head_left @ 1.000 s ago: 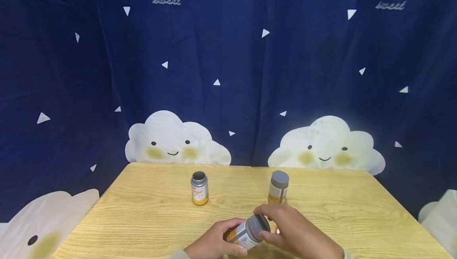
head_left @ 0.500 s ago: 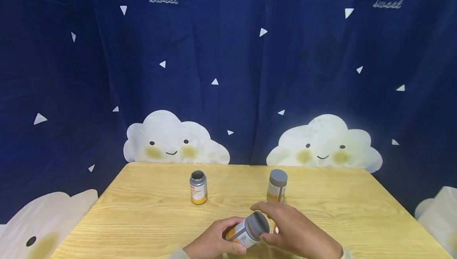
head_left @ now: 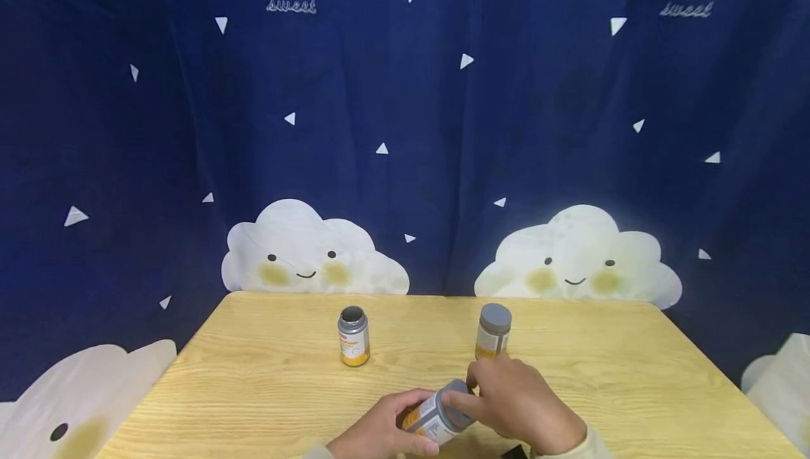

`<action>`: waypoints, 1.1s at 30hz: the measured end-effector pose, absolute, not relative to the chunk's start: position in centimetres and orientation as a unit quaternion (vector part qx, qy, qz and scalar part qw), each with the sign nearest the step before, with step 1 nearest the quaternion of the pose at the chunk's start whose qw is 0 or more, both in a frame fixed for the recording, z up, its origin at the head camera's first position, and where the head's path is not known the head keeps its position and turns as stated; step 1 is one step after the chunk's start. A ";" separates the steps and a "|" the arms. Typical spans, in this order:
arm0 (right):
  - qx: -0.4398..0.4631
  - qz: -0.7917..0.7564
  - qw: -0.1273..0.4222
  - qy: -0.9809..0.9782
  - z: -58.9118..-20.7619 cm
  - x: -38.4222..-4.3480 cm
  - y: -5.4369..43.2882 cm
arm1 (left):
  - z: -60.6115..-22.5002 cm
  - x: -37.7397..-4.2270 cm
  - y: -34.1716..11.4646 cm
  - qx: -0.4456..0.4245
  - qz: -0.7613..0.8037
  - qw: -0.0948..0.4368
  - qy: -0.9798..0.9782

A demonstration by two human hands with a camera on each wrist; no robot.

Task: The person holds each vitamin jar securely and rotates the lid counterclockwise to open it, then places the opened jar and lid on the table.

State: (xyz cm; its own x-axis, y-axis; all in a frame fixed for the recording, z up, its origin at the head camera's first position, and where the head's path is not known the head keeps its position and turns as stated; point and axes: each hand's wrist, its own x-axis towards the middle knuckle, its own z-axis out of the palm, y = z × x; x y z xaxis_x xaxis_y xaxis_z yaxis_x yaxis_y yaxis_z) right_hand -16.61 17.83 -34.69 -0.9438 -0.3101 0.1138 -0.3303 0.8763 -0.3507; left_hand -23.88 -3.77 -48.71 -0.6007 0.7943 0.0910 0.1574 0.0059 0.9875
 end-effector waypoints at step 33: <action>0.277 0.175 0.076 -0.942 -35.1 -16.8 18.5 | -49.0 -23.8 -3.6 0.383 0.605 0.220 0.663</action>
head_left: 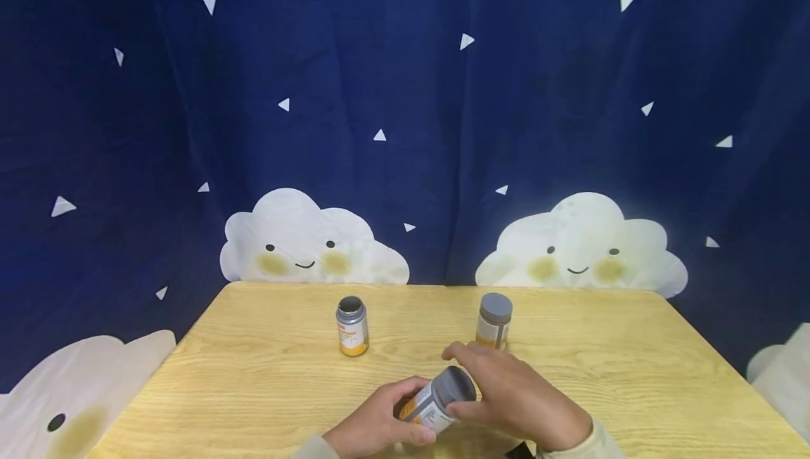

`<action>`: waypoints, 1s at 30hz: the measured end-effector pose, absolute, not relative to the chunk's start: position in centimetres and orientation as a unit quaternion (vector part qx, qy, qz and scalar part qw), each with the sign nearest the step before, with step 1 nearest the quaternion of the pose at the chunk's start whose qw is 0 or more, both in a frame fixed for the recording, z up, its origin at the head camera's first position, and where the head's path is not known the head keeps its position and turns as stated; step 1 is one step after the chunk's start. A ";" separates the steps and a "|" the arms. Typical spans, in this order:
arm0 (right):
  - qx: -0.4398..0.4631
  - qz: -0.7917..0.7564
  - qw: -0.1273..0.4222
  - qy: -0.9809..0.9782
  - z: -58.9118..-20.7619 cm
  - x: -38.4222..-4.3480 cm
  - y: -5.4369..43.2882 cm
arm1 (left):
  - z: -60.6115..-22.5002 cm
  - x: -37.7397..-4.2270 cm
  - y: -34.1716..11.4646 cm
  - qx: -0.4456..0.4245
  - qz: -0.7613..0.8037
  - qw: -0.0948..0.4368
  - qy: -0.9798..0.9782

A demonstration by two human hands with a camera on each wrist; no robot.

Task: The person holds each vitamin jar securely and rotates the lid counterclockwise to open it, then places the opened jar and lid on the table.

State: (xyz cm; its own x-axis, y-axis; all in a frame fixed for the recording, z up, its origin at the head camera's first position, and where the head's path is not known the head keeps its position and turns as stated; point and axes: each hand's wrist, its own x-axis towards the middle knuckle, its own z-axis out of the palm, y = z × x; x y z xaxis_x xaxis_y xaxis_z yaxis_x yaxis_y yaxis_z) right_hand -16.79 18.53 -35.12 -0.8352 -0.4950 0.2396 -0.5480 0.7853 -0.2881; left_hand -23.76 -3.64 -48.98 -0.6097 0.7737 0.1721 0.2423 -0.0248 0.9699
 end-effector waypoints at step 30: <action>0.184 0.153 0.015 -0.971 -36.4 -16.8 17.2 | -48.8 -23.7 -3.6 0.378 0.595 0.221 0.674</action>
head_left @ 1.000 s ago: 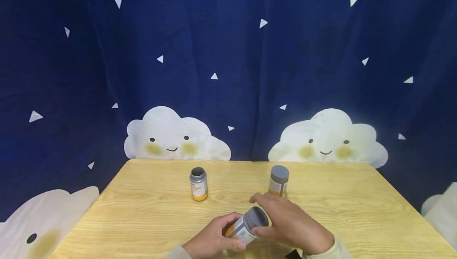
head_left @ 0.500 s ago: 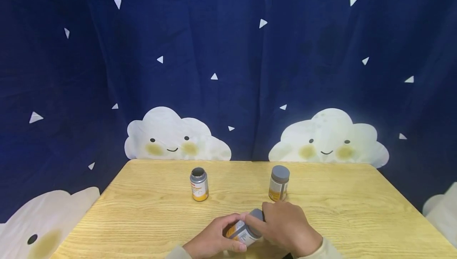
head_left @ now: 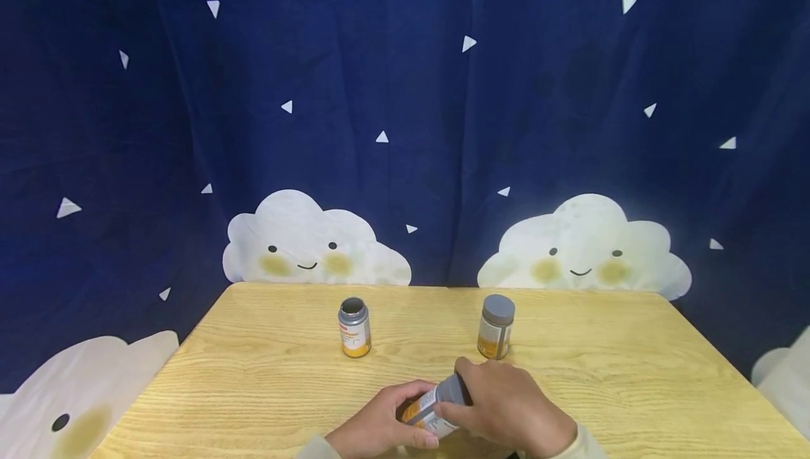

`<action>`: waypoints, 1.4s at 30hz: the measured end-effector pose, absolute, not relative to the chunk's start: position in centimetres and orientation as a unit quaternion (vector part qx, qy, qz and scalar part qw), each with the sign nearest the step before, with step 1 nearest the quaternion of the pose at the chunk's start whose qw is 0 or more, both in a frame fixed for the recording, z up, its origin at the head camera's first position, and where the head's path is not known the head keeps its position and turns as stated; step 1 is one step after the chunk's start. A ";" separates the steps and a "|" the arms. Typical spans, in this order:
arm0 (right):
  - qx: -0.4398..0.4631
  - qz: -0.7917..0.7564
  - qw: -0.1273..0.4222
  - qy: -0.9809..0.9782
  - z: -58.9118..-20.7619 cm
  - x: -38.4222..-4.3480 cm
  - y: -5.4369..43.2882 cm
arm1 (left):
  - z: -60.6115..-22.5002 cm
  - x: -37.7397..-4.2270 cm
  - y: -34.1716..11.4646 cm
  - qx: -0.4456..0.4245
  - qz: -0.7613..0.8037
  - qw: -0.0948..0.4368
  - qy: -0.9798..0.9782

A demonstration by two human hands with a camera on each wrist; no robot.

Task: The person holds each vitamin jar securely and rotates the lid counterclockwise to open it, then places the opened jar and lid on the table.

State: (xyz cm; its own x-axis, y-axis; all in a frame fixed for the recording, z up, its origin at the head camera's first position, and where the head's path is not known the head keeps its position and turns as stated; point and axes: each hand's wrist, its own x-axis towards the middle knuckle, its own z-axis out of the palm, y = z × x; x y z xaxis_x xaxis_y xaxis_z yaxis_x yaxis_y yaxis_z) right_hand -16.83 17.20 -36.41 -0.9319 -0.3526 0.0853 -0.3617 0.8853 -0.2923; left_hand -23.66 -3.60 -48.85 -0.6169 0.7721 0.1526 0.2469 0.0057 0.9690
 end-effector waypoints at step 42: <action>0.219 0.190 0.032 -0.956 -35.9 -16.8 17.4 | -48.8 -23.7 -3.7 0.373 0.599 0.230 0.670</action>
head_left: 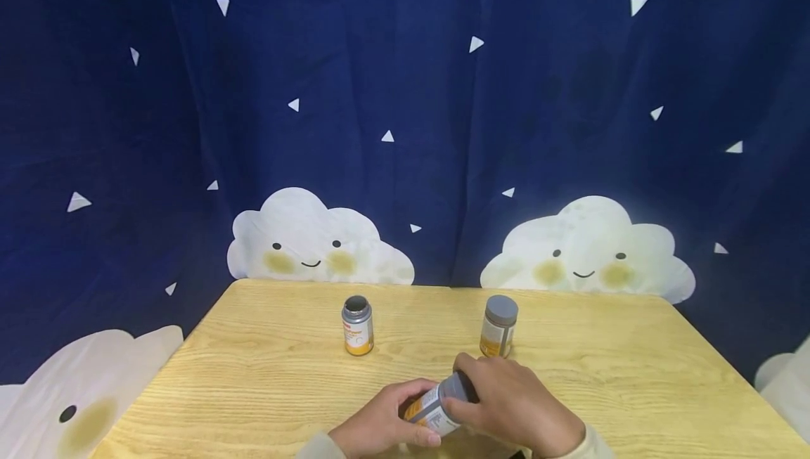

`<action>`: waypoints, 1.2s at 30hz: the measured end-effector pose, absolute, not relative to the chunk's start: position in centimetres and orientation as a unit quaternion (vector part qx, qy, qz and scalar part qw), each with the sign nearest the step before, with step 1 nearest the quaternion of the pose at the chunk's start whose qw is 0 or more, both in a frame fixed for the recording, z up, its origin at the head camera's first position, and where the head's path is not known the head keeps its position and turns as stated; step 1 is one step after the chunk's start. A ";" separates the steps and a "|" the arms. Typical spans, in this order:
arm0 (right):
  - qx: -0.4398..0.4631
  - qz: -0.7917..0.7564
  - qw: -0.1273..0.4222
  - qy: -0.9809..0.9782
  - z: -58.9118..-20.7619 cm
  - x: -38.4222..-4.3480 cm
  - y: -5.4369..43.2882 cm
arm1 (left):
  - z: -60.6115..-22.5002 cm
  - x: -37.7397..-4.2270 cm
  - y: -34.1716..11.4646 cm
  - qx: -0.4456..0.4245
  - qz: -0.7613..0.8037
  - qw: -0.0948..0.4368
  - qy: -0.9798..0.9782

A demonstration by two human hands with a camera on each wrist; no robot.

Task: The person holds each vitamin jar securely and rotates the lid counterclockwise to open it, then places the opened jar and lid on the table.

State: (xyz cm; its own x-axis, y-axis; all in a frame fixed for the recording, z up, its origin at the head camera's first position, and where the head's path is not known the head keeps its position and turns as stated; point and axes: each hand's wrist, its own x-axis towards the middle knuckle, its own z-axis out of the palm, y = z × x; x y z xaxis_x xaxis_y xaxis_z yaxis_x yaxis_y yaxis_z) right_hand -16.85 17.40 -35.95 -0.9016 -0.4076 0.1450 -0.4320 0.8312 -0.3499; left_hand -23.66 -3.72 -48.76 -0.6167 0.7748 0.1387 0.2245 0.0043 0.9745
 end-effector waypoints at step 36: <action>0.264 0.203 0.024 -0.943 -35.4 -17.1 19.1 | -48.2 -25.0 -2.9 0.274 0.664 0.121 0.685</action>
